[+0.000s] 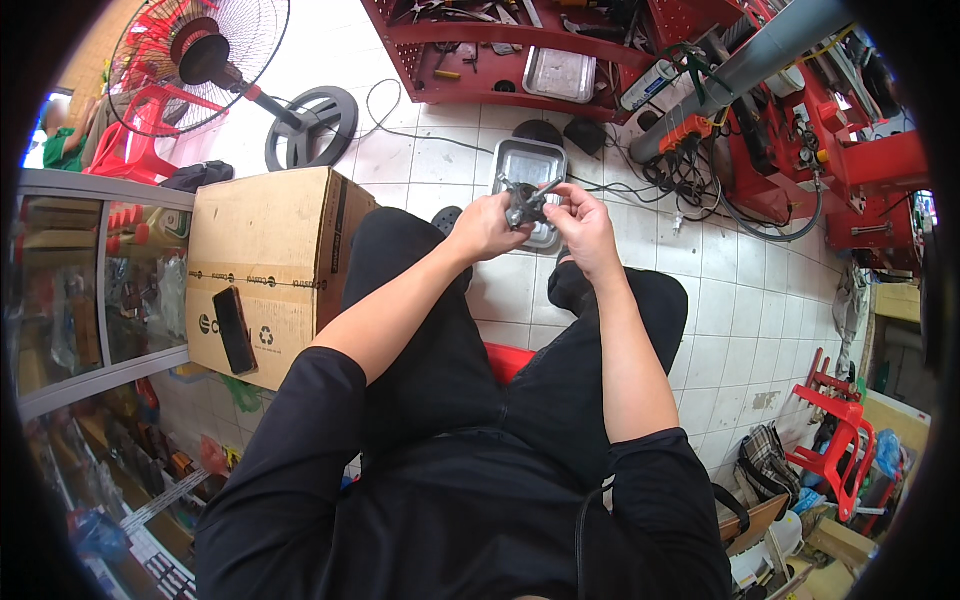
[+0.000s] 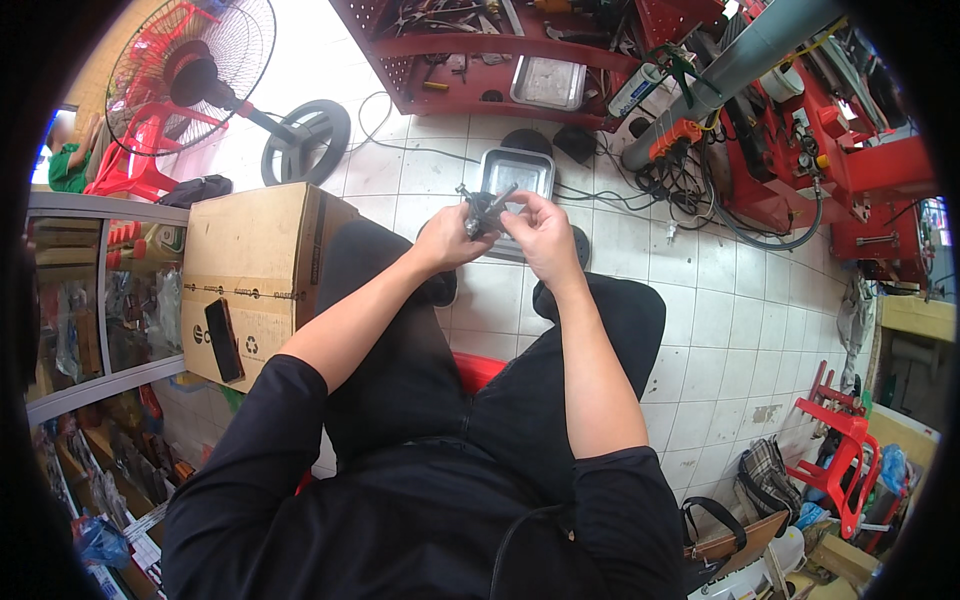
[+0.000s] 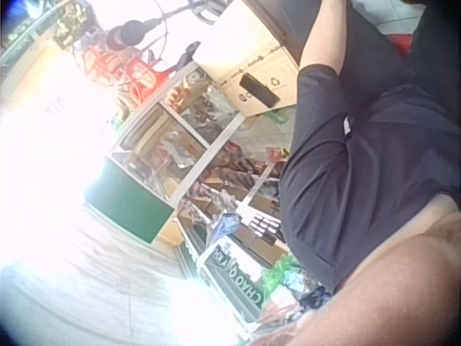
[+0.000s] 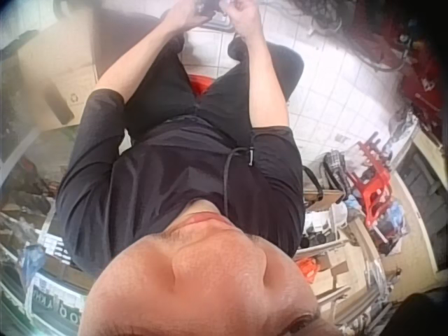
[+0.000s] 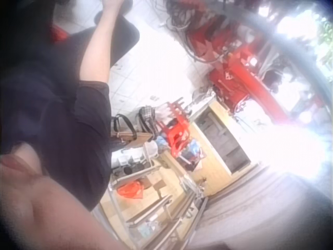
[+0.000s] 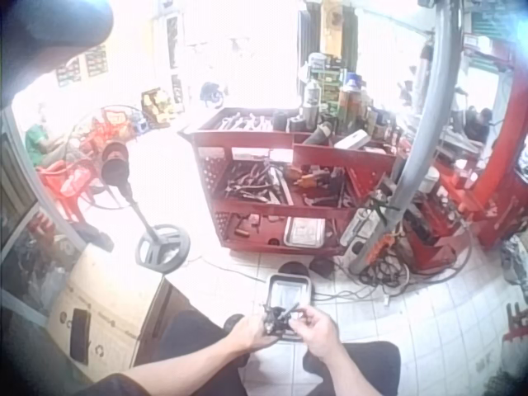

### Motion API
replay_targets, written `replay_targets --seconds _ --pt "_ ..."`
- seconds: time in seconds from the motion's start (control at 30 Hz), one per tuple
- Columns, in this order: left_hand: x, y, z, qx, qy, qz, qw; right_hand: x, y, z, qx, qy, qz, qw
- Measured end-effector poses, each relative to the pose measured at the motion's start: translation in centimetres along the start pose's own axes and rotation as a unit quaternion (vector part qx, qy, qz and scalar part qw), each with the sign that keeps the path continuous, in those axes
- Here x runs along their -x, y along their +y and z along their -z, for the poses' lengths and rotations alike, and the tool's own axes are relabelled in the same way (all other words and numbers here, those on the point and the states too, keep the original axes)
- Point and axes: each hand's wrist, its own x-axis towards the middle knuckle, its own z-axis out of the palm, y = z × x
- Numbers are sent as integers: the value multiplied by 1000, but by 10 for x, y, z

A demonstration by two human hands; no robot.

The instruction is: The person sits on a stool and assembles a mechanical component, likely a bicycle hub or gear, using their hands. They insert a small metal pin into the assembly and rotate the part to check its movement.

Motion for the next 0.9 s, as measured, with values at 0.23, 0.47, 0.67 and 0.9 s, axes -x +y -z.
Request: replay_targets --seconds 0.23,0.47,0.67,0.9 --pt "0 0 -1 -23 -8 -25 999 -1 6 2 58 -5 28 998" --pt "1 -1 -2 -58 -6 -38 998 1 2 1 89 5 16 996" --pt "1 2 0 -74 -2 -46 996 2 0 0 91 3 26 996" --pt "2 5 1 -58 7 -58 997 2 2 7 79 7 32 996"
